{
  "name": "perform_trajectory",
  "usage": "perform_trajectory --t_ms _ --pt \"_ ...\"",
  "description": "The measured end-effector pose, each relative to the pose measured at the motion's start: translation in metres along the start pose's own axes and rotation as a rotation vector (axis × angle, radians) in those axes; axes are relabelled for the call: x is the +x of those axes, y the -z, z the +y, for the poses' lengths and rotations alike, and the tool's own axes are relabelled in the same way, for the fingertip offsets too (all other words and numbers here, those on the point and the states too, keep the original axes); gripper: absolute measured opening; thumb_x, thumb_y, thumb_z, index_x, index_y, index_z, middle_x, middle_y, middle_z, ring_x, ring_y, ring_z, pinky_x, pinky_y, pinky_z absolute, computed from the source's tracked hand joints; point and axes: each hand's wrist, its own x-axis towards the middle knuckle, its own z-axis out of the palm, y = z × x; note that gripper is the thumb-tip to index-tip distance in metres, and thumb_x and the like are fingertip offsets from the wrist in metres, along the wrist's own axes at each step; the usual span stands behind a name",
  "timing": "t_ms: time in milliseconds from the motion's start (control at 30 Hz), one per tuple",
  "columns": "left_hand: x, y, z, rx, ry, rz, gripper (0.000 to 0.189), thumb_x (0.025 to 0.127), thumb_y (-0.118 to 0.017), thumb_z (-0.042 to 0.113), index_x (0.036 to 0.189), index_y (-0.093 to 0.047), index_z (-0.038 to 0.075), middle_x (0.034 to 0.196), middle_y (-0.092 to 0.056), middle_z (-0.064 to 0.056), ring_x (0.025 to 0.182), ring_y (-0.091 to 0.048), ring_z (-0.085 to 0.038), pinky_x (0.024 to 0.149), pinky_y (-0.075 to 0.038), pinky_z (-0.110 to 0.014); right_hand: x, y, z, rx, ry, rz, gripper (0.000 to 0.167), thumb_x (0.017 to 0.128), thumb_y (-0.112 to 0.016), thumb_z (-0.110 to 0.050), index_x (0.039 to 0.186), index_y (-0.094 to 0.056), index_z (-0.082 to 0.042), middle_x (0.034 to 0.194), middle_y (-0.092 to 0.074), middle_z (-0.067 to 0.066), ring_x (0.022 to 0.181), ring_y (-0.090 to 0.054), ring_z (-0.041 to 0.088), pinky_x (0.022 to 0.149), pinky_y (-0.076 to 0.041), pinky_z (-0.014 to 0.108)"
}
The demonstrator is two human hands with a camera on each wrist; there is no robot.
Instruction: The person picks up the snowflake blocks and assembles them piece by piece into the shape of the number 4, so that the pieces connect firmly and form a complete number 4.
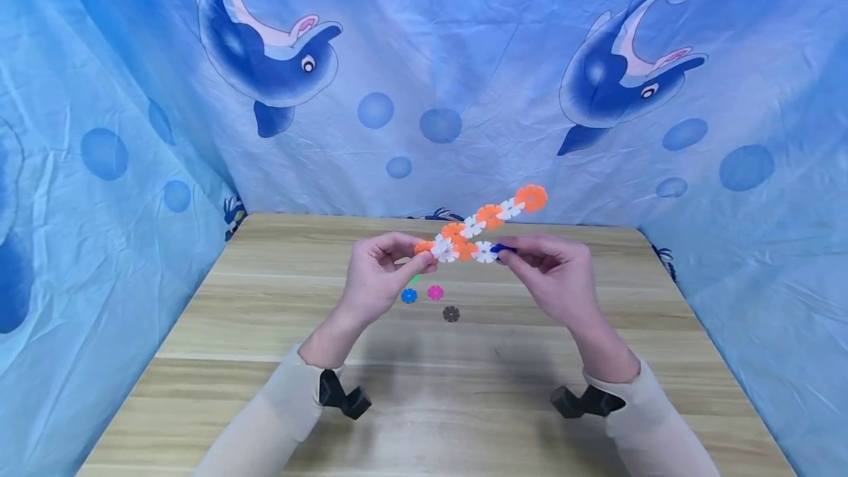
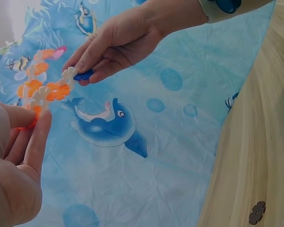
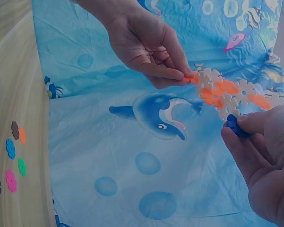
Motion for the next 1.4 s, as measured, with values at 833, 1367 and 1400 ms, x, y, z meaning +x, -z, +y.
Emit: perform_trajectory --t_ms 833,1367,1400 --pt "-0.001 -0.022 0.02 0.177 0.054 -0.05 0.017 0.09 -0.064 -0.001 0.106 -0.062 0.0 0.098 -0.063 -0.013 0.075 -0.069 -0.022 0.059 -0.059 -0.031 -0.005 -0.018 0.006 0.02 0.012 -0.094 0.025 0.074 -0.073 0.016 0.097 -0.071 0.008 0.092 -0.072 0.018 0.078 -0.072 0.023 0.066 -0.06 0.032" --pt "-0.001 -0.012 0.016 0.162 0.058 0.051 0.018 0.09 -0.064 0.001 0.108 -0.061 -0.002 0.098 -0.061 -0.013 0.077 -0.067 -0.028 0.071 -0.06 -0.034 -0.027 -0.03 0.11 -0.299 -0.284 -0.417 0.018 0.083 -0.076 -0.014 0.1 -0.074 -0.019 0.091 -0.072 -0.006 0.077 -0.066 0.005 0.07 -0.059 0.028" --pt "-0.001 -0.011 0.012 0.159 0.059 0.052 0.018 0.09 -0.064 0.002 0.108 -0.061 -0.001 0.098 -0.061 -0.013 0.078 -0.067 -0.028 0.071 -0.06 -0.034 -0.03 -0.033 0.116 -0.31 -0.292 -0.437 0.018 0.083 -0.076 -0.013 0.1 -0.074 -0.018 0.091 -0.072 -0.004 0.077 -0.066 0.005 0.07 -0.059 0.028"
